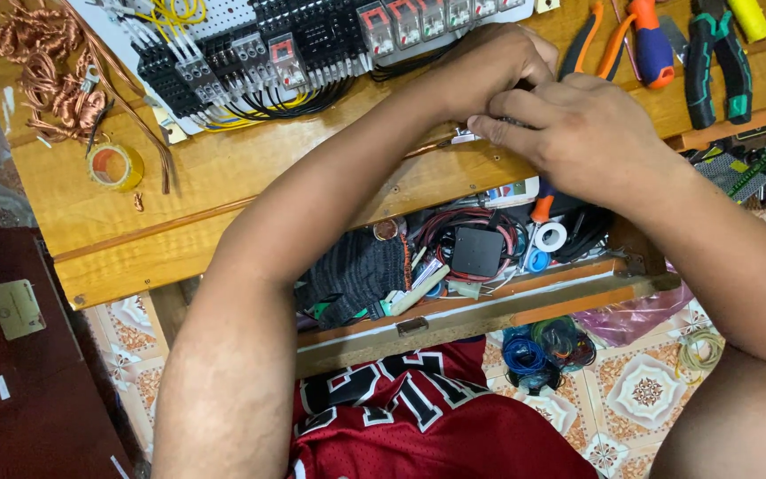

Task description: Wiring an electrical control panel by stripping wires and securing them into terminals using a screwdriver

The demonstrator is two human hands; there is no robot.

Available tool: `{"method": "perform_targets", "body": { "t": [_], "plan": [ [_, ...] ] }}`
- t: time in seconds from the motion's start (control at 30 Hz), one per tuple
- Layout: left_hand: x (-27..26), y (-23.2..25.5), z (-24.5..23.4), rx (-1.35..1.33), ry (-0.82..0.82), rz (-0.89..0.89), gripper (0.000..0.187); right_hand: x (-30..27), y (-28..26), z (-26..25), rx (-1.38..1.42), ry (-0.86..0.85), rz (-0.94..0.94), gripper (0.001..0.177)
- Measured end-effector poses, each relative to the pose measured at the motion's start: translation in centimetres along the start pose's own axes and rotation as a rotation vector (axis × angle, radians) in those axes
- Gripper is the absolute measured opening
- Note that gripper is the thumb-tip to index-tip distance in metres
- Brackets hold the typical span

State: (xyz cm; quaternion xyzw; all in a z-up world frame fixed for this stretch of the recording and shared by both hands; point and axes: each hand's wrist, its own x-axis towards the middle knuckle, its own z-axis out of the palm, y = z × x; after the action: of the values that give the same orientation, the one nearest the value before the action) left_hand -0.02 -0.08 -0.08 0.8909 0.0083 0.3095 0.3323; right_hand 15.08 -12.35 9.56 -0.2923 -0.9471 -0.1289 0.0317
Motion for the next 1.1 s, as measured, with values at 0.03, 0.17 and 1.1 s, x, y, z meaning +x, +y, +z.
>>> {"method": "perform_targets", "body": {
  "t": [0.03,0.17,1.1],
  "plan": [
    [0.1,0.2,0.1,-0.017,0.012,-0.039,0.026,-0.1,0.0,0.0,-0.020,-0.004,0.007,0.051],
    [0.0,-0.2,0.1,-0.005,-0.002,-0.033,0.024,0.0,0.1,0.2,-0.040,0.000,-0.021,0.052],
    [0.0,-0.3,0.0,-0.019,0.011,0.020,0.024,0.4,0.1,-0.2,-0.031,0.004,-0.028,0.048]
  ]
}}
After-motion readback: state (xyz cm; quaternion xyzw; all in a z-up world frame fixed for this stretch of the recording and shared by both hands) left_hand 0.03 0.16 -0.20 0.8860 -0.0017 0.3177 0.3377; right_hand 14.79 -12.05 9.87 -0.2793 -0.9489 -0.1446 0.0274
